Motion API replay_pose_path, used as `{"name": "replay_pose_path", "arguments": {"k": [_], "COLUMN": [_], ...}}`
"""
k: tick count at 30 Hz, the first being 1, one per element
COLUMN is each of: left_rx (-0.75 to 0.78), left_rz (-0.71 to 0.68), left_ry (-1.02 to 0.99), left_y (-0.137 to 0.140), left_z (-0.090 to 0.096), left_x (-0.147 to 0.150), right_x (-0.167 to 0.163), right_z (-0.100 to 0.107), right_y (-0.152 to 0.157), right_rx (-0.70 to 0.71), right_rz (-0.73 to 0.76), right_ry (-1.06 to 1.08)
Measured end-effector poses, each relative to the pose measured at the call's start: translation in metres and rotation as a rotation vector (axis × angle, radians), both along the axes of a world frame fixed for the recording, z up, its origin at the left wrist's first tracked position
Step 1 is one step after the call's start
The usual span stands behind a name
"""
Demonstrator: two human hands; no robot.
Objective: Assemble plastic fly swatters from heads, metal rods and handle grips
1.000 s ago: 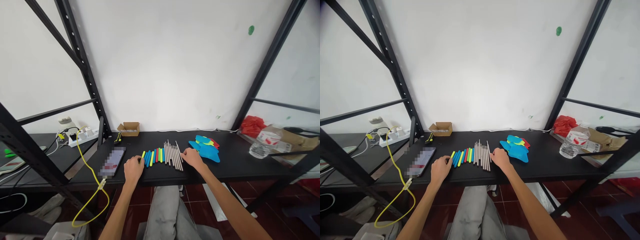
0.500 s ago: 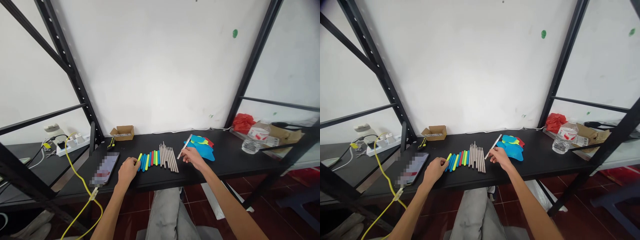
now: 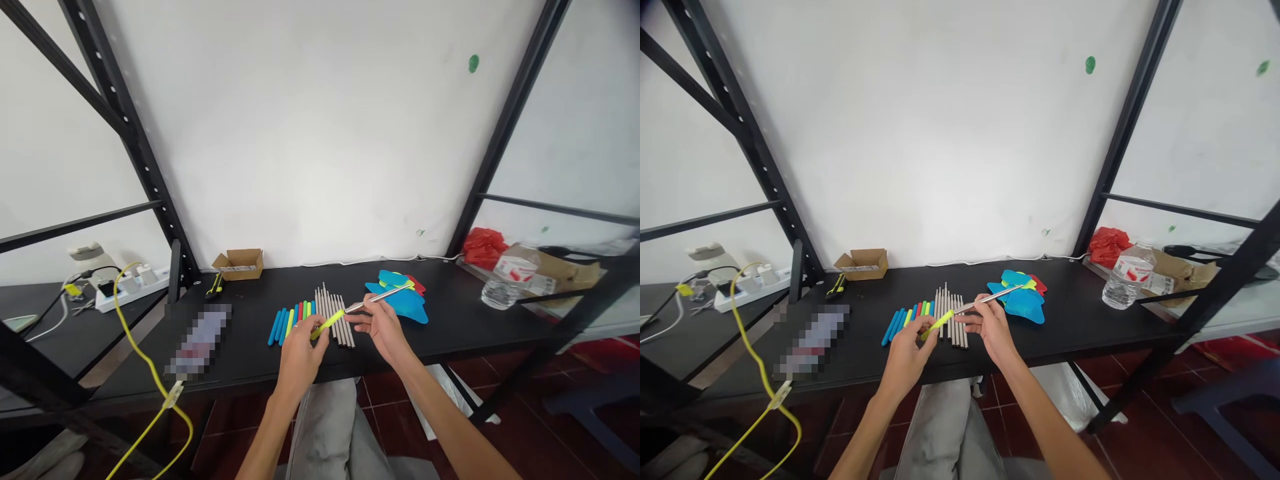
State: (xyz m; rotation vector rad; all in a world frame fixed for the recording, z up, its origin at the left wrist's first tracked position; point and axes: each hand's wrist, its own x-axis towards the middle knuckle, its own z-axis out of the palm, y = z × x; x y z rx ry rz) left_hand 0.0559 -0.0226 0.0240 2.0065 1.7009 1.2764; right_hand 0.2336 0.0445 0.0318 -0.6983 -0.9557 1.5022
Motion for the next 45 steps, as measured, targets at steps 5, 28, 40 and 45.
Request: {"name": "replay_pose_path", "arguments": {"k": [5, 28, 40, 45], "left_rx": [0.009, 0.023, -0.069, -0.060], "left_rz": [-0.009, -0.140, -0.133, -0.123], "left_ry": [0.002, 0.013, -0.027, -0.013], "left_y": [0.004, 0.001, -0.007, -0.009], "left_z": [-0.008, -0.005, -0.002, 0.003], "left_x": [-0.008, -0.008, -0.004, 0.001], "right_x": [0.005, -0.004, -0.015, -0.021], "right_z": [-0.013, -0.025, -0.017, -0.022], "right_y": [0.002, -0.006, -0.007, -0.016], "right_rx": [-0.017, 0.234, 0.230, 0.308], "right_rz": [0.001, 0.039, -0.175, -0.071], "right_ry": [-0.010, -0.348, -0.289, -0.373]}}
